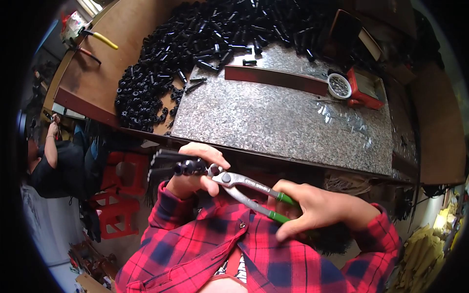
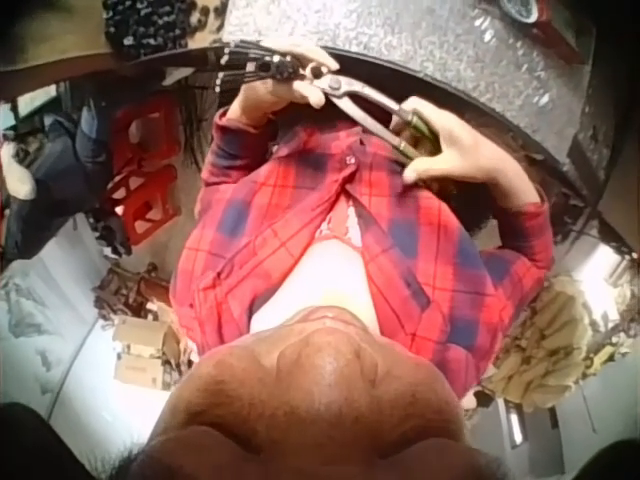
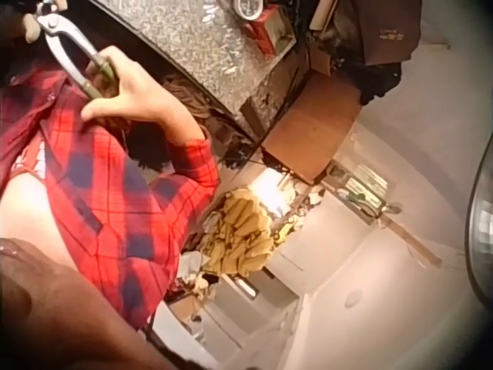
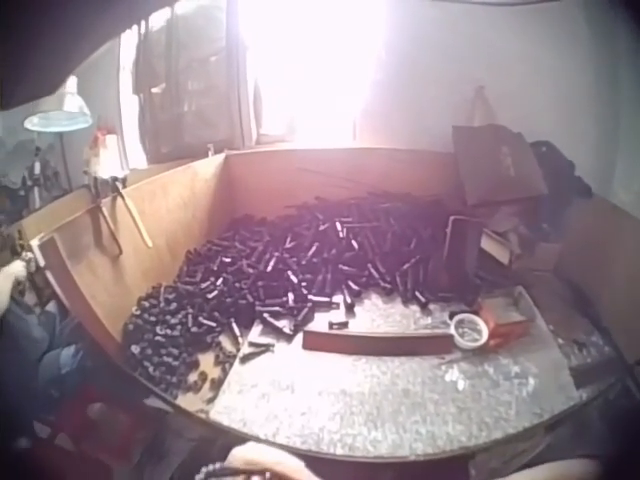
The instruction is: Assembling metal support rods into plastic housings for wiper blades.
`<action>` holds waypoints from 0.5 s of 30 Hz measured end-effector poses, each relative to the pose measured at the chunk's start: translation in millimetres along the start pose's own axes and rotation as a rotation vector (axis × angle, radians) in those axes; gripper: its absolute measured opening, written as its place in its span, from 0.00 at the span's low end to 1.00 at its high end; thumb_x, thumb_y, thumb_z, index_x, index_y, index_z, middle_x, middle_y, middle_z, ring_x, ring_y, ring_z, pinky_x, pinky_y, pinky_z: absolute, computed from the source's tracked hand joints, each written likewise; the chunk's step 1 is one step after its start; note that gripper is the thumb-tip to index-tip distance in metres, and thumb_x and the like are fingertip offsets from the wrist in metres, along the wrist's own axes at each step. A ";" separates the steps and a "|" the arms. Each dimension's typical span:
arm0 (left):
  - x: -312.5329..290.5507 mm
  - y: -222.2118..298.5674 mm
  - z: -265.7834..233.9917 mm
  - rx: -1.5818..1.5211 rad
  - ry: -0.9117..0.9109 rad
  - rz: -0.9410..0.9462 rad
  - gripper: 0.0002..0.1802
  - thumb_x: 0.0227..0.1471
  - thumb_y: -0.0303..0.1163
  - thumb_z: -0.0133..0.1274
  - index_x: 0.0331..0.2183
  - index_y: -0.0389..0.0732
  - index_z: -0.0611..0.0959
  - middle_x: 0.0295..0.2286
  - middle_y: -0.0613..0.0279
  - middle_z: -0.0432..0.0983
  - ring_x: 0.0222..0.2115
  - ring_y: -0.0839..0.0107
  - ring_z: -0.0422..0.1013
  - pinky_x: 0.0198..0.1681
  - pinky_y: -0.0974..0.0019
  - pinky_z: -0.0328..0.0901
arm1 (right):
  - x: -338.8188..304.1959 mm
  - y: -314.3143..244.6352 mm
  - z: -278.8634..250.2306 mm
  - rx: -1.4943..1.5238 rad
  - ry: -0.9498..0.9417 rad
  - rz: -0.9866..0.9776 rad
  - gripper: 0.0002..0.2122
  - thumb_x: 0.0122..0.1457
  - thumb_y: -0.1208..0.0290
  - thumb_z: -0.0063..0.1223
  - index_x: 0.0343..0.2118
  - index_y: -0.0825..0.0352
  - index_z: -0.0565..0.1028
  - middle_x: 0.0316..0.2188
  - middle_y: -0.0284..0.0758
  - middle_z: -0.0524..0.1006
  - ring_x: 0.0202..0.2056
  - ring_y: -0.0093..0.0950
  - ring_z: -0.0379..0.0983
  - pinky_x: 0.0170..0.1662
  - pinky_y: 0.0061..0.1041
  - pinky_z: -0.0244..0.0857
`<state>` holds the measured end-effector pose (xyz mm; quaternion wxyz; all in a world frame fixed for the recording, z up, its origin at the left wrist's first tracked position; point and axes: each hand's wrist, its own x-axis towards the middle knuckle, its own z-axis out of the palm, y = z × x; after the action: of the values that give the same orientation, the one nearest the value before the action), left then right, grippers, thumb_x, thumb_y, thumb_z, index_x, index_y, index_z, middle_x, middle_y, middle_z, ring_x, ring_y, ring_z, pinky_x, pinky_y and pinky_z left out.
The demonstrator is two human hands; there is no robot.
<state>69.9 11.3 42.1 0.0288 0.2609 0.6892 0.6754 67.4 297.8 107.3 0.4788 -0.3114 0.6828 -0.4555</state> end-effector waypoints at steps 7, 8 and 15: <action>-0.6 12.6 -1.3 -0.266 0.135 -0.240 0.37 0.19 0.53 0.71 0.31 0.36 0.82 0.27 0.66 0.76 0.27 0.80 0.69 0.29 0.75 0.62 | -2.2 -1.4 3.1 -0.420 0.452 -0.134 0.11 0.58 0.73 0.50 0.41 0.73 0.69 0.31 0.43 0.75 0.30 0.31 0.73 0.34 0.27 0.67; 1.1 14.5 -1.5 -0.316 0.133 -0.248 0.37 0.19 0.52 0.71 0.32 0.36 0.82 0.27 0.66 0.76 0.27 0.81 0.68 0.29 0.76 0.61 | -5.8 -2.3 1.6 -0.141 0.263 0.071 0.10 0.61 0.71 0.46 0.38 0.74 0.70 0.28 0.41 0.76 0.26 0.28 0.74 0.31 0.25 0.68; 7.2 6.1 -6.2 -0.103 -0.086 -0.068 0.22 0.28 0.28 0.72 0.31 0.37 0.82 0.29 0.63 0.77 0.31 0.75 0.72 0.34 0.72 0.65 | 4.0 -3.4 2.7 -0.157 0.209 0.085 0.20 0.43 0.72 0.66 0.37 0.69 0.68 0.24 0.38 0.73 0.24 0.25 0.73 0.26 0.24 0.66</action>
<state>63.2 8.1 50.6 0.0950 0.2643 0.6602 0.6966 68.6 292.2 108.5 0.3980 -0.2695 0.7751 -0.4102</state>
